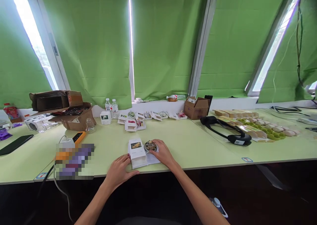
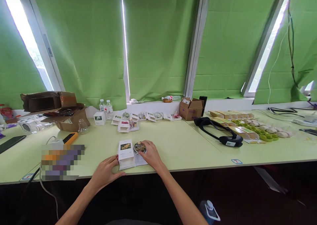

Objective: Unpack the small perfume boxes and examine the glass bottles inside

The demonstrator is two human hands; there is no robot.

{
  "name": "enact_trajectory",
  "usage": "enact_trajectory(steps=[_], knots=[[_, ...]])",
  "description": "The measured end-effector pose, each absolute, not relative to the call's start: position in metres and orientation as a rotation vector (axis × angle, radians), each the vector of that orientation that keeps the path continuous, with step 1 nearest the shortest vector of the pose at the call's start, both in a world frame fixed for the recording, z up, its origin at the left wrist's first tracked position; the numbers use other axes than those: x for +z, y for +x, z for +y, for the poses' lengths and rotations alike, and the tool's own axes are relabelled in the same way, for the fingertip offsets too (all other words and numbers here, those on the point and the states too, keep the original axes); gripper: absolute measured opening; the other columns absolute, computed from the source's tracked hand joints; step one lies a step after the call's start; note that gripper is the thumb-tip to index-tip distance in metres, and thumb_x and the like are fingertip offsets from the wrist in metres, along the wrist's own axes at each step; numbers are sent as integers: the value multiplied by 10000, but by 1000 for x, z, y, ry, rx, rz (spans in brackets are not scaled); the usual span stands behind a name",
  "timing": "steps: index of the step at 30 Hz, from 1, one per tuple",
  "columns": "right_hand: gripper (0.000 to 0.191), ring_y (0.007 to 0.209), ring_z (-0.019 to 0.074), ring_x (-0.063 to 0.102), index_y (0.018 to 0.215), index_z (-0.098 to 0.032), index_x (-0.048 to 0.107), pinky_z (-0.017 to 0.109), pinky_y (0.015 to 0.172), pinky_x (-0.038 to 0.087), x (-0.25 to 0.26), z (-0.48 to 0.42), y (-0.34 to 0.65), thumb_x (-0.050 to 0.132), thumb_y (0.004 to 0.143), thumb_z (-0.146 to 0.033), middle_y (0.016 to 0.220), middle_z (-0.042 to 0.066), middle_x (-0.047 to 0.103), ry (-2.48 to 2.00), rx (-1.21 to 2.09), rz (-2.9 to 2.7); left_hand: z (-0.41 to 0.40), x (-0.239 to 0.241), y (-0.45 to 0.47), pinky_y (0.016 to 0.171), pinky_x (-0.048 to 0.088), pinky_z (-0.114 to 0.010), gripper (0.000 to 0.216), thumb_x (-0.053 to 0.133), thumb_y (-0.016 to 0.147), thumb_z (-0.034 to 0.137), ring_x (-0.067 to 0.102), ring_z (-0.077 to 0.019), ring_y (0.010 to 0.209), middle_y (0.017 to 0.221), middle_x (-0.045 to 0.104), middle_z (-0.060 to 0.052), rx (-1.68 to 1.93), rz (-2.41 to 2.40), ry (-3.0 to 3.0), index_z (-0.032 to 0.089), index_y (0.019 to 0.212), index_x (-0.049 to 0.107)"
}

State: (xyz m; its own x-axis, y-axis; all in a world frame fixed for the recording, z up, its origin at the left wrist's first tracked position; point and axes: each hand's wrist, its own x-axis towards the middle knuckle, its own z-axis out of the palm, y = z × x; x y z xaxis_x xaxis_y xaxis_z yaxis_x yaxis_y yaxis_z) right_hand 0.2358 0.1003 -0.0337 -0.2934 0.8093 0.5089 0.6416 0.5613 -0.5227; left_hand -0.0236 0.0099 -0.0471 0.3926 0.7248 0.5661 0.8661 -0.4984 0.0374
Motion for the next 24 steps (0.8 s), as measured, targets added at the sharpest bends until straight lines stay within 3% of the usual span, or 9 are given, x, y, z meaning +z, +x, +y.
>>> enact_trajectory(steps=[4,10,24], knots=[[452,1255,276,465,1122,-171,620,411,1054,352,-33,107,239,722,715,-342,1328,133,534,-1128,300,-2075,11,-51,-24,924,529,-443,470,560,776,644,620,-288,1093,1188,655,-86,-777,-1413,-2380,229,967,669],[391,998,261,624,1057,-172,634,379,916,441,-27,116,237,704,737,-386,1035,94,691,-1164,401,-2136,9,-47,-23,914,530,-440,481,574,769,640,630,-285,1069,1181,657,-85,-796,-1410,-2377,229,1001,662],[324,832,211,640,1005,-196,639,298,743,467,-24,137,224,711,714,-320,924,39,710,-1170,558,-2057,8,-45,-20,882,539,-421,466,580,780,617,636,-279,1050,1143,668,-79,-860,-1373,-2373,229,1028,653]])
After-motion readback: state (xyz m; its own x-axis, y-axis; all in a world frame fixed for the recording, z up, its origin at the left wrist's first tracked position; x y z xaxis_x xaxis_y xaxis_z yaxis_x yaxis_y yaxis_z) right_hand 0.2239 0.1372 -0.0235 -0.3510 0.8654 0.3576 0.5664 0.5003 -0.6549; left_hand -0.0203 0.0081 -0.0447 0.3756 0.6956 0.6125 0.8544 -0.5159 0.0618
